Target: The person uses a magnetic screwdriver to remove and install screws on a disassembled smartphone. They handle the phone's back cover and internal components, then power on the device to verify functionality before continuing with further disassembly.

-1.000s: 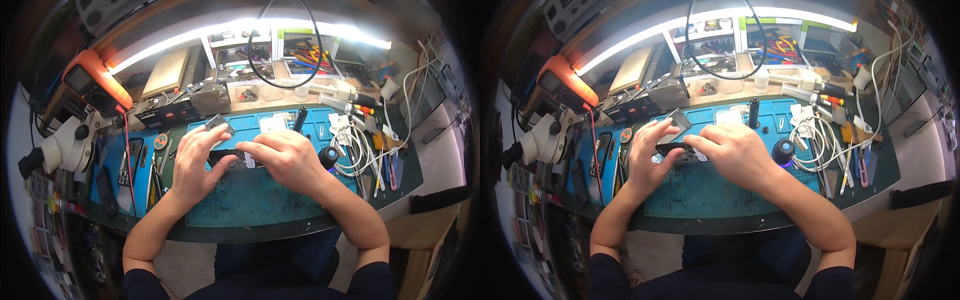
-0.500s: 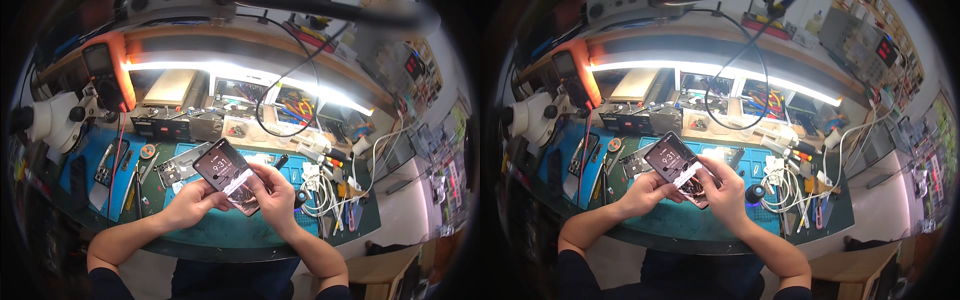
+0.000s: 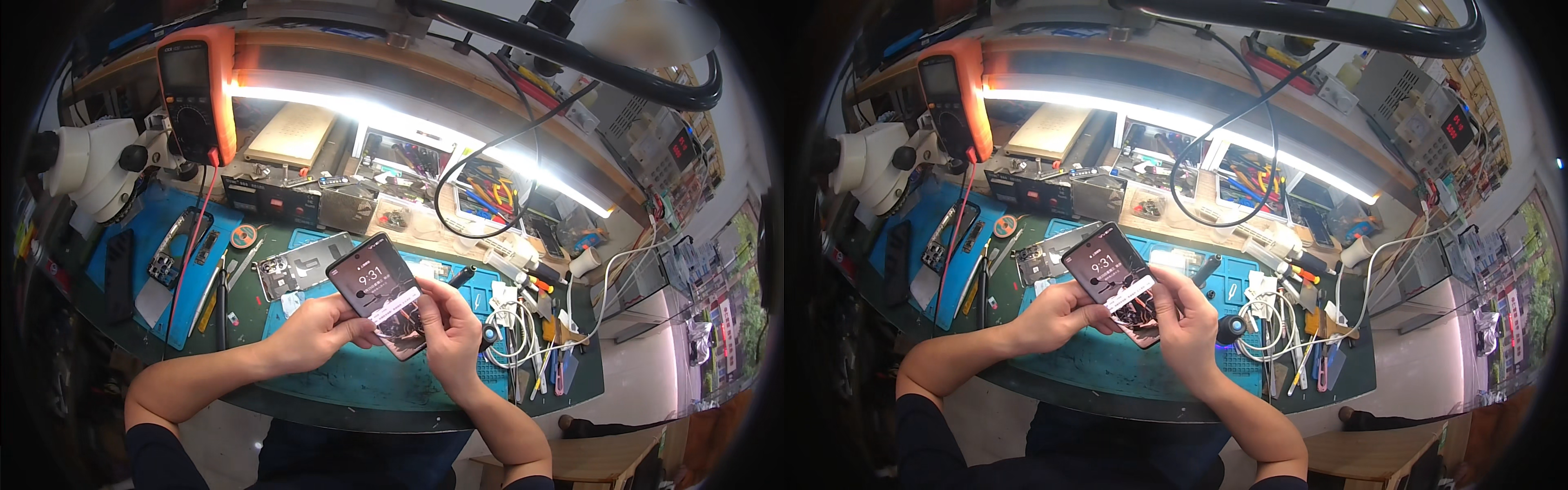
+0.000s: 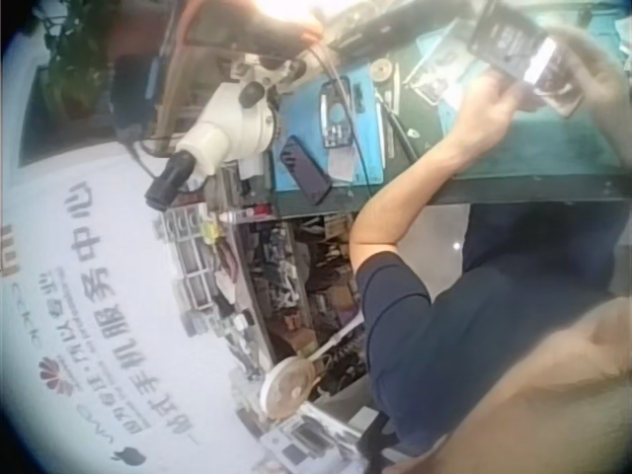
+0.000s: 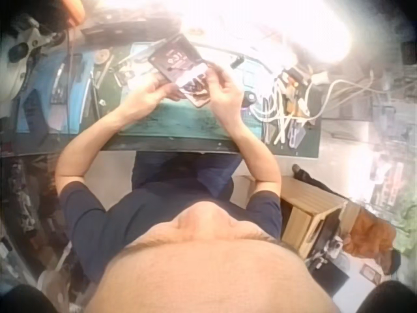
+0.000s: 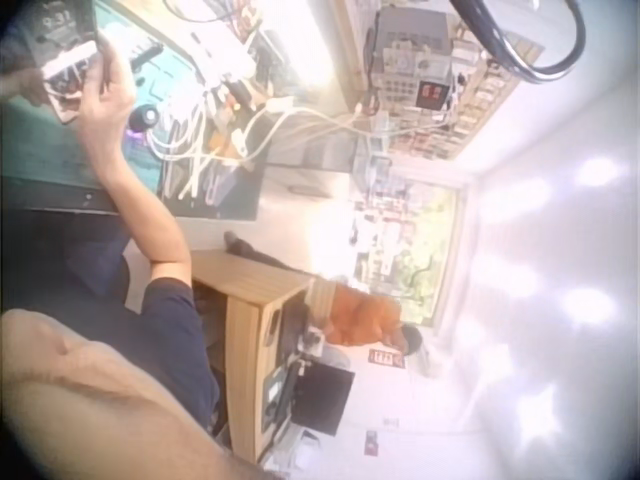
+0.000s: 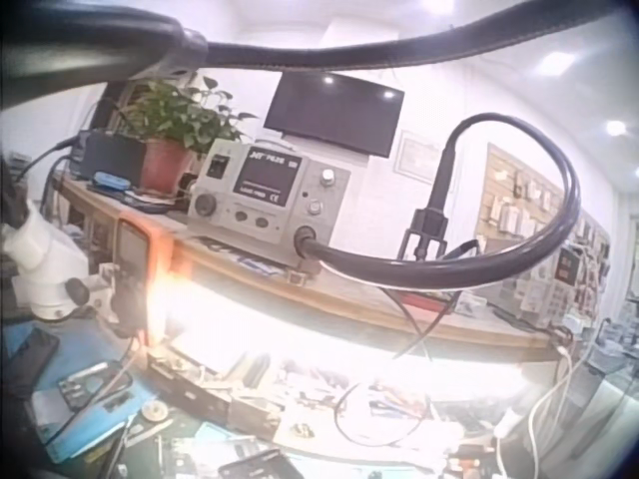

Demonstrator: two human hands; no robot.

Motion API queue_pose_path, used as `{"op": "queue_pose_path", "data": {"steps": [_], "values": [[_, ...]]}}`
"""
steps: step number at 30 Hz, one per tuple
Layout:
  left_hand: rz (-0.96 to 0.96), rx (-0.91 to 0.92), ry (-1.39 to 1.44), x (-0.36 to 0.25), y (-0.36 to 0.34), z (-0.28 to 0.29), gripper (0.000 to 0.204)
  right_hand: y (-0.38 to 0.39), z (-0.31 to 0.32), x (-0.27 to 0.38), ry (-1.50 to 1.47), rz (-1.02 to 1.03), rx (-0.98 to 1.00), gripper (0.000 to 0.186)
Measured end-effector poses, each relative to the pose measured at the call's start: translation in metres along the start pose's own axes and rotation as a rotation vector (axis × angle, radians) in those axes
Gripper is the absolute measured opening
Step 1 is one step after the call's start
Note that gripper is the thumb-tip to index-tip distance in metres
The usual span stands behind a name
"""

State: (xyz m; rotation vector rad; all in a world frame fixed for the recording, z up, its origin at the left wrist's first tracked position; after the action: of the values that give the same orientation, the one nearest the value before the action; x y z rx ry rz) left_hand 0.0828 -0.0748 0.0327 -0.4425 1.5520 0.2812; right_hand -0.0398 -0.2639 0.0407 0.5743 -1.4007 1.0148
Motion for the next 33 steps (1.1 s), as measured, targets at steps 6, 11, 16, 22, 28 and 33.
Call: {"op": "queue_pose_path", "data": {"steps": [6,11,16,22,28,33], "values": [[0.009,0.011,-0.047,-0.0007,0.0002,-0.0006,0.026,-0.0020,0.0018,-0.0045,0.047,0.012,0.001,0.025],[0.013,0.000,-0.052,0.0014,0.0004,-0.0002,0.025,-0.0019,0.0024,-0.0025,0.078,0.017,0.009,0.025],[-0.025,-0.010,-0.014,0.0027,-0.0011,0.0001,0.025,0.0002,0.0008,-0.0027,0.022,0.032,-0.011,0.026],[-0.019,-0.009,0.002,0.0015,-0.0013,0.0002,0.025,-0.0009,0.0025,-0.0025,0.112,0.066,0.002,0.028],[-0.013,0.005,-0.035,-0.0012,-0.0009,0.0004,0.025,-0.0017,0.0047,-0.0019,0.125,0.049,0.025,0.028],[-0.018,-0.005,-0.007,-0.0007,-0.0009,-0.0001,0.025,-0.0017,0.0050,-0.0040,0.130,0.043,0.027,0.028]]}}
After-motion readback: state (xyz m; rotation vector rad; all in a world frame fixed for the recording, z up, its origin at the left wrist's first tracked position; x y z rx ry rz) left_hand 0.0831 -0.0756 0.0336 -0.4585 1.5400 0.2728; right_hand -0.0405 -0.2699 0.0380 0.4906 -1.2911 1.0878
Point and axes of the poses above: each hand's wrist, its own y-axis away from the middle knuckle, its own z-axis out of the back of the hand, x = y × z, the point moved 1 cm from there along -y, towards the middle knuckle, and after that the axes turned 6 degrees about -z, right-handed, at the moved point
